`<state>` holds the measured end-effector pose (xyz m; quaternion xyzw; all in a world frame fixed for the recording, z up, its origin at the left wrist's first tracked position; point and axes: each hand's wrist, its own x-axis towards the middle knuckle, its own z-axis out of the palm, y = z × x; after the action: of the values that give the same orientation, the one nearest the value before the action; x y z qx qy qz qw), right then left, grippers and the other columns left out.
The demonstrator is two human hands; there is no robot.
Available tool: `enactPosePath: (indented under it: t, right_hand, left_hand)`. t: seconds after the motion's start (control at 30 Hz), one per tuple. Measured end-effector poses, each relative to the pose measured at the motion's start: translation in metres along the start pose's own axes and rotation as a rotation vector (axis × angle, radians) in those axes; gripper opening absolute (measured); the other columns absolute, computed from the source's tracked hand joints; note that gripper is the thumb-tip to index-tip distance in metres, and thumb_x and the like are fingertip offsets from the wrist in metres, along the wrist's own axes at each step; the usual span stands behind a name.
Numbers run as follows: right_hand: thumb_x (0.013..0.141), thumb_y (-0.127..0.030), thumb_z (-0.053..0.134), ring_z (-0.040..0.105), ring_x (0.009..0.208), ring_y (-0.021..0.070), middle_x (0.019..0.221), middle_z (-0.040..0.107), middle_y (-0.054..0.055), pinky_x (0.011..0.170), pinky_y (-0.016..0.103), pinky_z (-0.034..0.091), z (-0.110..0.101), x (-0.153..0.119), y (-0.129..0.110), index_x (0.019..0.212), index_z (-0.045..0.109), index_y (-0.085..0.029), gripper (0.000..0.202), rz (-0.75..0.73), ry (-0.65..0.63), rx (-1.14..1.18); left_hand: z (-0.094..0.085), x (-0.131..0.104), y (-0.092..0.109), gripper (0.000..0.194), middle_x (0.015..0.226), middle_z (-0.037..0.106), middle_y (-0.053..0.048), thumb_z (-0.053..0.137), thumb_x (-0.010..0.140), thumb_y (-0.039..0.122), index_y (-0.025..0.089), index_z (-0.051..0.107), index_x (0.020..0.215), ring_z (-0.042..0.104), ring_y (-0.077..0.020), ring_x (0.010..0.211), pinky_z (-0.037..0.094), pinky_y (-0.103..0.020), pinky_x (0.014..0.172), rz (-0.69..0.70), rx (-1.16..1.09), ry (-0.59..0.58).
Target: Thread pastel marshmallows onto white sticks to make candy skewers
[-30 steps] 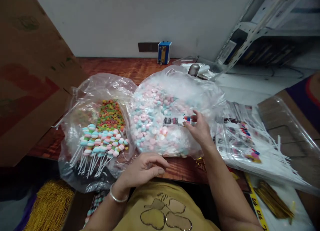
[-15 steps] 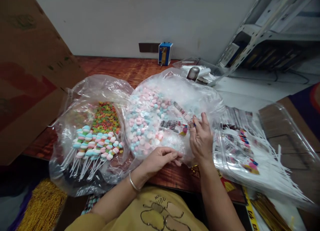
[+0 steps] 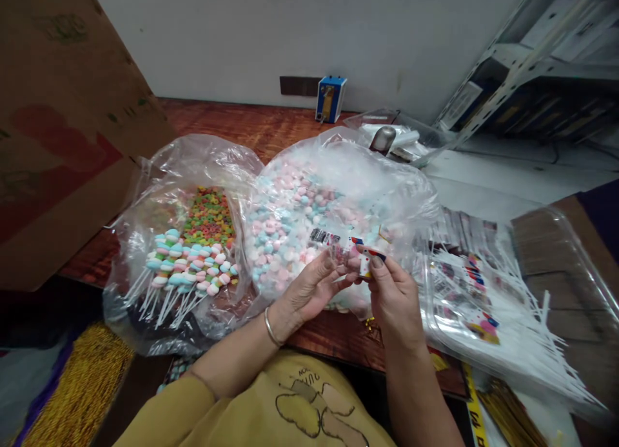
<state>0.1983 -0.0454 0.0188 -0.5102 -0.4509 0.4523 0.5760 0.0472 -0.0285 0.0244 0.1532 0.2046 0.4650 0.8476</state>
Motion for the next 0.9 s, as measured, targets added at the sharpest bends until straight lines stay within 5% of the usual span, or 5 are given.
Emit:
enactPosePath:
  t: [0.17, 0.37, 0.57, 0.7, 0.9]
  right_hand:
    - [0.092, -0.050, 0.065, 0.074, 0.082, 0.0232, 0.095, 0.079, 0.007, 0.070, 0.036, 0.060, 0.011, -0.014, 0.000, 0.122, 0.072, -0.024, 0.040, 0.130, -0.032, 0.195]
    - [0.090, -0.044, 0.070, 0.070, 0.104, 0.0234, 0.109, 0.077, 0.004, 0.091, 0.037, 0.057, 0.019, -0.028, -0.001, 0.112, 0.076, -0.027, 0.029, 0.021, -0.094, 0.027]
    - [0.082, -0.041, 0.077, 0.065, 0.073, 0.0165, 0.085, 0.074, 0.002, 0.070, 0.029, 0.054, 0.029, -0.044, 0.003, 0.096, 0.071, -0.021, 0.025, 0.005, -0.076, -0.058]
    - [0.083, -0.041, 0.074, 0.054, 0.064, 0.0130, 0.068, 0.063, -0.002, 0.061, 0.025, 0.044, 0.033, -0.055, 0.001, 0.076, 0.065, -0.018, 0.025, -0.030, -0.052, -0.174]
    - [0.088, -0.050, 0.068, 0.039, 0.054, 0.0104, 0.055, 0.044, -0.005, 0.053, 0.024, 0.033, 0.040, -0.067, 0.002, 0.061, 0.054, -0.019, 0.043, -0.059, -0.079, -0.228]
  left_hand:
    - [-0.011, -0.015, -0.013, 0.063, 0.102, 0.071, -0.008, 0.090, 0.061, 0.053, 0.014, 0.072, 0.107, 0.064, -0.0210, 0.096, 0.046, -0.041, 0.100, -0.067, -0.172, -0.042]
    - [-0.009, -0.024, -0.021, 0.034, 0.086, 0.074, -0.003, 0.091, 0.065, 0.030, 0.016, 0.076, 0.092, 0.065, -0.0151, 0.082, 0.049, -0.033, 0.089, 0.109, -0.070, 0.150]
    - [-0.011, -0.035, -0.014, 0.034, 0.076, 0.073, -0.003, 0.094, 0.057, 0.032, 0.013, 0.076, 0.078, 0.066, -0.0128, 0.072, 0.052, -0.026, 0.073, 0.356, 0.188, 0.383]
    - [-0.020, -0.047, -0.013, 0.040, 0.065, 0.068, 0.001, 0.097, 0.050, 0.036, 0.013, 0.070, 0.070, 0.061, -0.0107, 0.061, 0.048, -0.022, 0.058, 0.374, 0.304, 0.462]
    - [-0.026, -0.056, -0.017, 0.052, 0.066, 0.067, 0.002, 0.099, 0.039, 0.041, 0.014, 0.066, 0.069, 0.061, -0.0104, 0.061, 0.050, -0.024, 0.062, 0.396, 0.199, 0.511]
